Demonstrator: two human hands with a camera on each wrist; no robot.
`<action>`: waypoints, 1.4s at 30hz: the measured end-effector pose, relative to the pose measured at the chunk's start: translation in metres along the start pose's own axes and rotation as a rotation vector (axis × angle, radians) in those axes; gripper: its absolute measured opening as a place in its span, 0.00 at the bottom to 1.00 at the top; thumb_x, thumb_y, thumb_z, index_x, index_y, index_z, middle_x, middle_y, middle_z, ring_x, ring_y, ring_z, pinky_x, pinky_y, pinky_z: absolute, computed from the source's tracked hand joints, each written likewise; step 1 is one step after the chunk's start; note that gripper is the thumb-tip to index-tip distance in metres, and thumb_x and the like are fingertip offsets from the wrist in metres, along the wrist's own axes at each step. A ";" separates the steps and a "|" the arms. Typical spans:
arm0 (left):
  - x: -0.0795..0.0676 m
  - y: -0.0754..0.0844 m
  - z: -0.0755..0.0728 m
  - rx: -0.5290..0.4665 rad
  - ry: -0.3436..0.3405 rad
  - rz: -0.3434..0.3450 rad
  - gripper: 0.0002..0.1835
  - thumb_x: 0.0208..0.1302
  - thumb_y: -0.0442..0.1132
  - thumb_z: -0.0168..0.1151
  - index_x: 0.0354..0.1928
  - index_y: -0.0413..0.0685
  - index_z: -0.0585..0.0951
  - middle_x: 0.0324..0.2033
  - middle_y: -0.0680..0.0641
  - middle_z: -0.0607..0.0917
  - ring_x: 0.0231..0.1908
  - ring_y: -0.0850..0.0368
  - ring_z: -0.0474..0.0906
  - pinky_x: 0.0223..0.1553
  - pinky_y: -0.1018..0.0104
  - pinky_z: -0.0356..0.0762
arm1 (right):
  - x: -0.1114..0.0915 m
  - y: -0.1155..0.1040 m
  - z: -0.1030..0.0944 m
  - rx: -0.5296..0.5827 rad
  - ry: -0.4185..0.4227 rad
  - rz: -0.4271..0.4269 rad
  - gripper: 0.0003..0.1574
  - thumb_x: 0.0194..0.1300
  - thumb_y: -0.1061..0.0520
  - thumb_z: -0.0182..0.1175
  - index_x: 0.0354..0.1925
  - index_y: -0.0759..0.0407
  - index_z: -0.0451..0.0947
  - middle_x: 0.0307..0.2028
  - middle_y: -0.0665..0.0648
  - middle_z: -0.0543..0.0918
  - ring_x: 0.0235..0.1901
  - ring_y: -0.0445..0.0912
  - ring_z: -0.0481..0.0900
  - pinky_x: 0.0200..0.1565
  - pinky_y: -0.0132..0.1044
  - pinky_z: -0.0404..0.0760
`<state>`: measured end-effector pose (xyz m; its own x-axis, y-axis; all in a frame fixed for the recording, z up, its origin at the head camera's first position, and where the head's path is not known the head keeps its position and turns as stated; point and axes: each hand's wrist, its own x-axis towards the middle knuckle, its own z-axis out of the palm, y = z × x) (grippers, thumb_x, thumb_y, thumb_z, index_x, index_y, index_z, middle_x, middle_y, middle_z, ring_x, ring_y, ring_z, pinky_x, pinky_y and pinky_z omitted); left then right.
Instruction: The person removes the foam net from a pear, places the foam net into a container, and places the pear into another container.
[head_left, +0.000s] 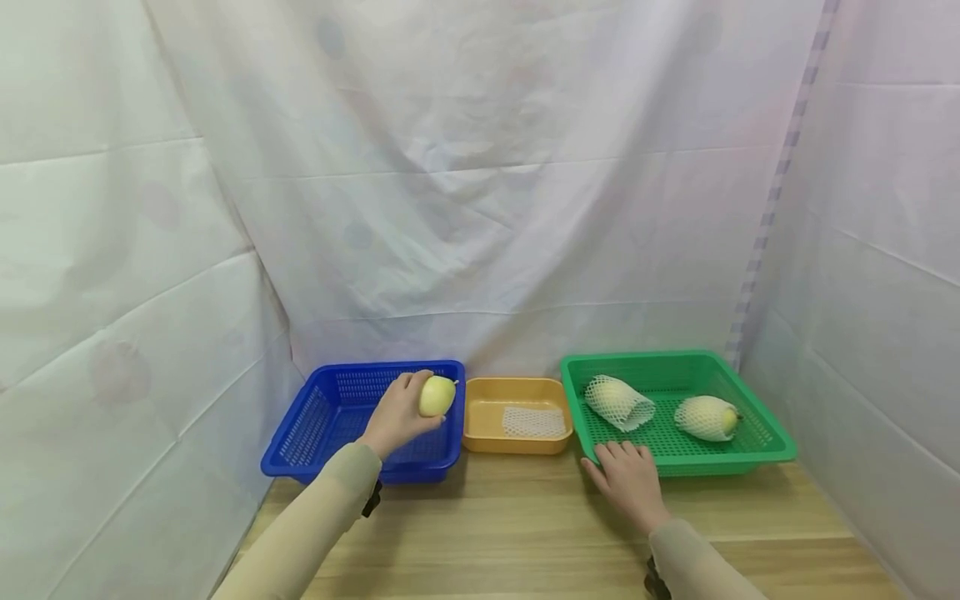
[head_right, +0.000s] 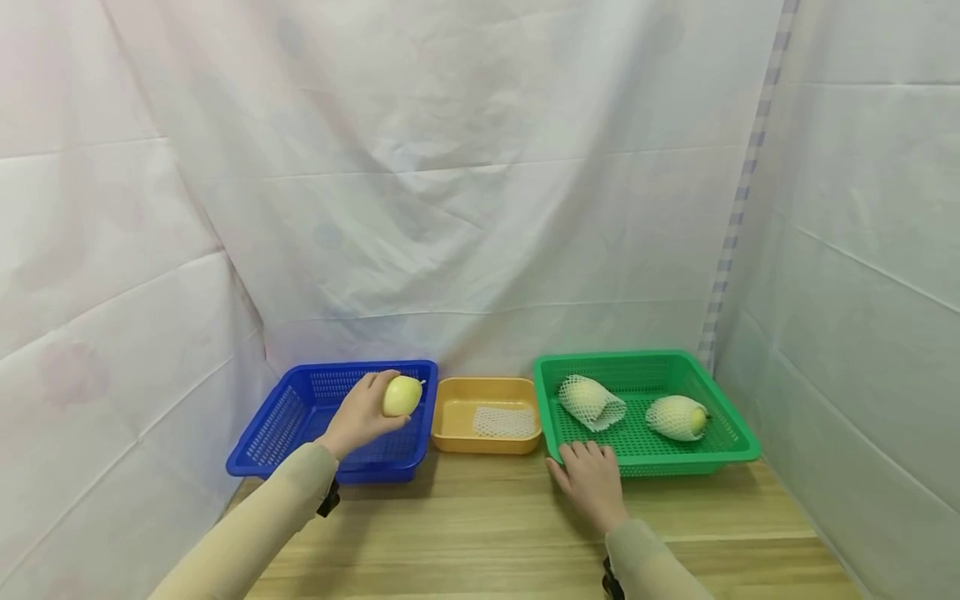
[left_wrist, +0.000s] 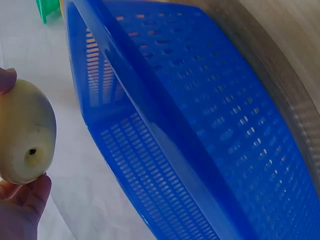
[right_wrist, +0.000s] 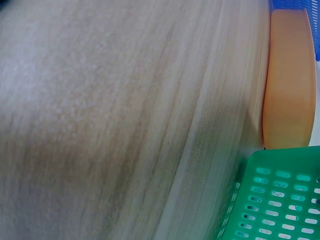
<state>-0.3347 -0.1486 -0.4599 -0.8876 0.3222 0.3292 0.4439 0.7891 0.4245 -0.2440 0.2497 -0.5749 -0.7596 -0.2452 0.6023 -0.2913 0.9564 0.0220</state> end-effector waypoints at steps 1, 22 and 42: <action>0.001 -0.001 -0.001 -0.002 -0.002 -0.009 0.43 0.48 0.49 0.76 0.66 0.51 0.67 0.53 0.41 0.74 0.48 0.46 0.73 0.44 0.48 0.76 | 0.000 0.000 0.000 0.001 -0.002 0.001 0.18 0.62 0.40 0.63 0.39 0.53 0.80 0.32 0.53 0.81 0.32 0.51 0.74 0.36 0.48 0.68; 0.013 -0.015 -0.002 -0.011 -0.015 -0.103 0.43 0.49 0.48 0.75 0.67 0.49 0.66 0.53 0.39 0.74 0.47 0.44 0.73 0.43 0.46 0.76 | 0.001 -0.001 0.000 -0.006 -0.017 0.010 0.19 0.62 0.40 0.62 0.38 0.53 0.79 0.32 0.53 0.81 0.31 0.51 0.74 0.36 0.49 0.68; 0.028 -0.025 0.007 0.054 -0.080 -0.139 0.43 0.47 0.48 0.75 0.65 0.44 0.68 0.47 0.39 0.76 0.41 0.45 0.74 0.37 0.49 0.76 | 0.000 -0.001 0.002 -0.013 -0.005 0.006 0.19 0.62 0.40 0.62 0.38 0.53 0.79 0.32 0.53 0.80 0.31 0.51 0.73 0.36 0.48 0.67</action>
<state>-0.3720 -0.1554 -0.4674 -0.9480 0.2466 0.2010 0.3104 0.8554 0.4147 -0.2452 0.2485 -0.5768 -0.7644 -0.2399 0.5984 -0.2788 0.9599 0.0286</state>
